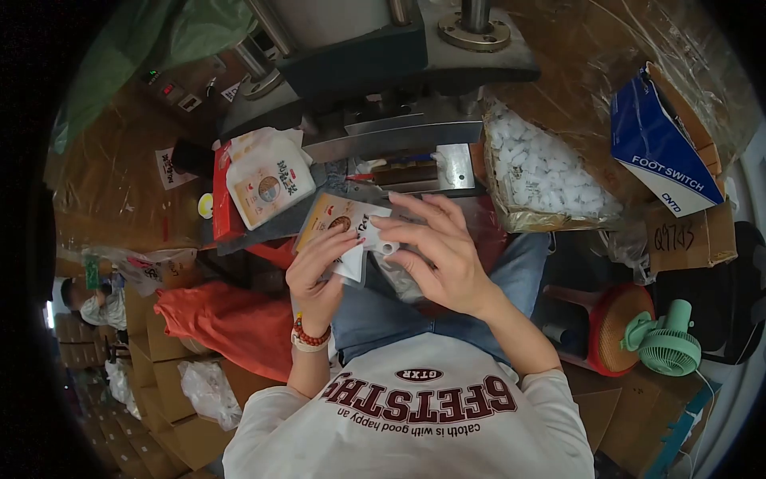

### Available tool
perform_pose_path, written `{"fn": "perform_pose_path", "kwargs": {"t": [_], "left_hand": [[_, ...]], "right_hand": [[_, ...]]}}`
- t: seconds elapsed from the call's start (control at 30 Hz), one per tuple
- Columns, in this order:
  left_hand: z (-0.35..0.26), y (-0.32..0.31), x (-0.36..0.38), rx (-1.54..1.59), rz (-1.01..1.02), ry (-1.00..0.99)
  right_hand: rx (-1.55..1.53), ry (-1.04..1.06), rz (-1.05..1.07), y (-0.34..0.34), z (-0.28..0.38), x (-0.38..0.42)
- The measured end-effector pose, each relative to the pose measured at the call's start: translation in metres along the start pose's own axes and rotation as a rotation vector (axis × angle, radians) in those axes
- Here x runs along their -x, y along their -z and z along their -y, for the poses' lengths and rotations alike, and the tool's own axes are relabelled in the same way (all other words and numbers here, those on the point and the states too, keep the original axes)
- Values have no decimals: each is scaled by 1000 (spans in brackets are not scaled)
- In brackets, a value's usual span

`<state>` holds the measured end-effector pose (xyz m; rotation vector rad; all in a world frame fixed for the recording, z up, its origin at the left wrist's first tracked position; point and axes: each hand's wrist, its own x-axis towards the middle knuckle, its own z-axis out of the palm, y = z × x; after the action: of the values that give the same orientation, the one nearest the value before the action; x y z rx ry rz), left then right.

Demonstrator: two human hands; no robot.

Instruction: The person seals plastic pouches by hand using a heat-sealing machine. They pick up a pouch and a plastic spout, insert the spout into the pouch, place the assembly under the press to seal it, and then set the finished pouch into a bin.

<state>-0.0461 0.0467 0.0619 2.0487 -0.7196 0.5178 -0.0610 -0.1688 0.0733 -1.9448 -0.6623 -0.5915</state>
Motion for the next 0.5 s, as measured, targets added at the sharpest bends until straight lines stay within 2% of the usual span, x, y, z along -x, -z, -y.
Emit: {"fn": "perform_pose_path", "kwargs": {"t": [0.07,0.1,0.13,0.17,0.23,0.27,0.3,0.33,0.37,0.43,0.5], "left_hand": [[-1,-1,-4,62,72,-74],[0,-4,-4,65,71,-80],[-1,-9,-3,232,101,-27],[-2,-15,-1,397,132,29],[2,-32,1,420,88,55],[10,-39,4,415,226,321],[18,-47,7,404,361,590],[22,-61,6,493,306,712],[26,-70,3,493,299,712],[33,-81,-9,979,75,950],[50,-85,-22,1017,61,929]], "right_hand": [[81,48,50,3,-3,1],[-82,20,21,4,-3,2],[-247,-9,-7,5,-4,2],[-246,-9,-8,5,-6,4],[-412,-303,4,1,-13,10],[-412,-305,5,-1,-16,12],[-306,-386,-99,-3,-19,14],[-199,-462,-200,-4,-21,13],[-195,-494,-221,5,-22,14],[76,-434,-280,32,-23,10],[296,-443,-296,55,-30,7]]}}
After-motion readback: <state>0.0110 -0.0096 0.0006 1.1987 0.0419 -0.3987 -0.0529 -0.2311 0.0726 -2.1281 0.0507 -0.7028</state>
